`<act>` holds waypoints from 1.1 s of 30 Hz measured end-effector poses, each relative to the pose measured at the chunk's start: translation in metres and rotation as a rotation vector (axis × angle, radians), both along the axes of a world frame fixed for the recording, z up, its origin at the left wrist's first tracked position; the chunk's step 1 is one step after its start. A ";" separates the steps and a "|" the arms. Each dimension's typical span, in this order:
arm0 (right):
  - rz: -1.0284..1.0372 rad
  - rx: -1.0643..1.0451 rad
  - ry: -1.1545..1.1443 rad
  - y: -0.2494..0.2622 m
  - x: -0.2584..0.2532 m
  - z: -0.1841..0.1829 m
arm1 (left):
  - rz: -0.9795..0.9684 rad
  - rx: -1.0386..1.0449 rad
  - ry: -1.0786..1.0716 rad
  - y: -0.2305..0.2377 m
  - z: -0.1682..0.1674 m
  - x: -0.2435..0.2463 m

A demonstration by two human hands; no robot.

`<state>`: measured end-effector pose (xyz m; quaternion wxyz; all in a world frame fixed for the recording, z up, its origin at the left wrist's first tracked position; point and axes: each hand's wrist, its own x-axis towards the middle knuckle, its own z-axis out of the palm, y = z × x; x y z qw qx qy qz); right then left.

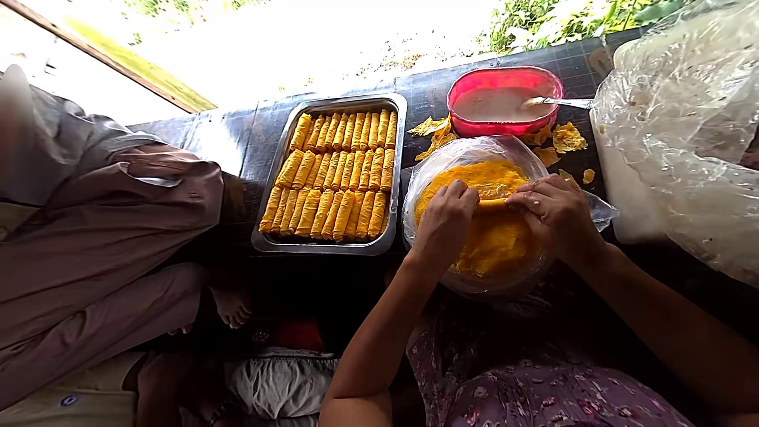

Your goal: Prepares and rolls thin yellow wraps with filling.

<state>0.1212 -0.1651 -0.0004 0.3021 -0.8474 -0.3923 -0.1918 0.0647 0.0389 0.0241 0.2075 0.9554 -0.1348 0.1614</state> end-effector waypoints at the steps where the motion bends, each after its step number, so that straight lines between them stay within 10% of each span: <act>1: 0.001 -0.004 0.020 0.002 0.004 0.002 | 0.009 0.017 0.003 0.001 0.000 0.003; 33: 0.007 -0.066 0.038 0.014 0.027 0.010 | 0.007 0.042 0.037 0.010 0.006 0.029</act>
